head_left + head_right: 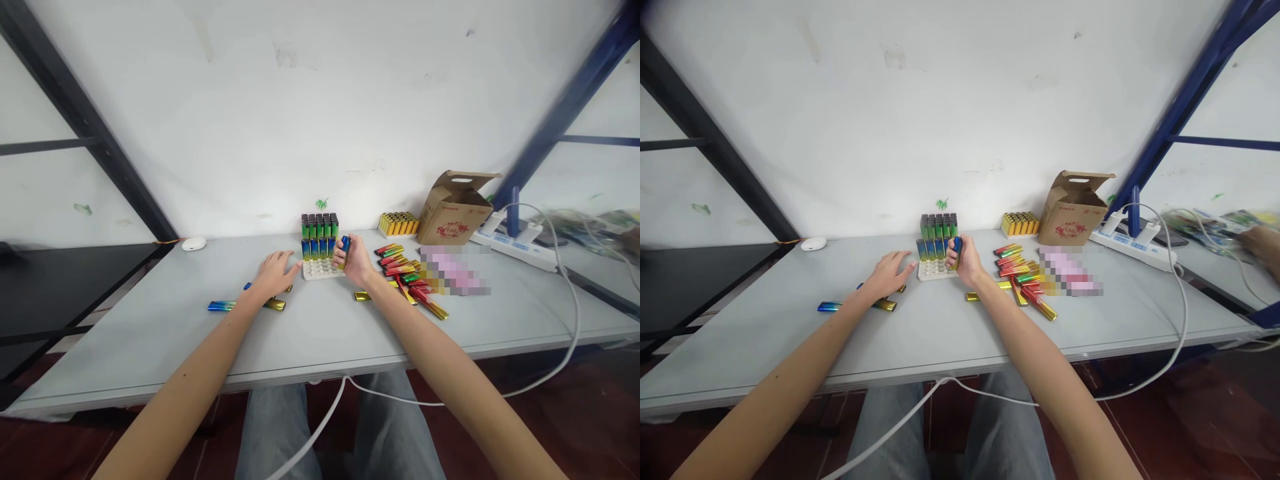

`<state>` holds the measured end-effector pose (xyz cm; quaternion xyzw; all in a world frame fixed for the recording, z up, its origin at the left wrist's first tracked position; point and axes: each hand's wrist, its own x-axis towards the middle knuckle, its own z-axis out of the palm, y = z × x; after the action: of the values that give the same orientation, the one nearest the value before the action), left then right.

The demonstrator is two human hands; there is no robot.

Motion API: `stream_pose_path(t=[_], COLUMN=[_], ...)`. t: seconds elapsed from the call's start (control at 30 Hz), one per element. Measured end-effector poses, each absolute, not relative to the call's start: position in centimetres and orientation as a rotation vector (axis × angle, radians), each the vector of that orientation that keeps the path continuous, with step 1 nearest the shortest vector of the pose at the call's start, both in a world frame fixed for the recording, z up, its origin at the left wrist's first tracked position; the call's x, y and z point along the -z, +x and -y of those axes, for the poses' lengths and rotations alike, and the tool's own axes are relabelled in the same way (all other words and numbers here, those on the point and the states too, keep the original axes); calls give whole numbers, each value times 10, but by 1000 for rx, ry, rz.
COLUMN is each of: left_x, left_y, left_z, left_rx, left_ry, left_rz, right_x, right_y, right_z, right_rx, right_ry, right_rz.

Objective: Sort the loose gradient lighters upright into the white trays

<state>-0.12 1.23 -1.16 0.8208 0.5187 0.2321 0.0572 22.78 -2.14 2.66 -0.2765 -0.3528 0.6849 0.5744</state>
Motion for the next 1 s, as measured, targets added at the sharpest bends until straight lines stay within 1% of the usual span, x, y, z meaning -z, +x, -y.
stream_pose_path(t=[0.27,0.47,0.67,0.77,0.9,1.0], left_x=[9,5,6,5,3,3], left_y=[0,3,3,3,4,6], left_z=[-10,-8,-8,-7,-7,-7], left_rx=[-657,-760,-749,-745,-816,-850], left_ry=[2477,2503,2496,2491,2520,2539], left_rz=[-1562,-1493,-1492,-1480,-1431,-1403], right_x=[-28,-28,-32,-30,-23,-16], right_y=[229,229,230,233,238,243], right_z=[23,25,24,19,9,4], right_rx=[-1612,-1599,-1476,-1426,-1203,-900], right_ry=[-654,-637,-625,-688,-846,-987], right_rz=[830,814,734,718,803,1071])
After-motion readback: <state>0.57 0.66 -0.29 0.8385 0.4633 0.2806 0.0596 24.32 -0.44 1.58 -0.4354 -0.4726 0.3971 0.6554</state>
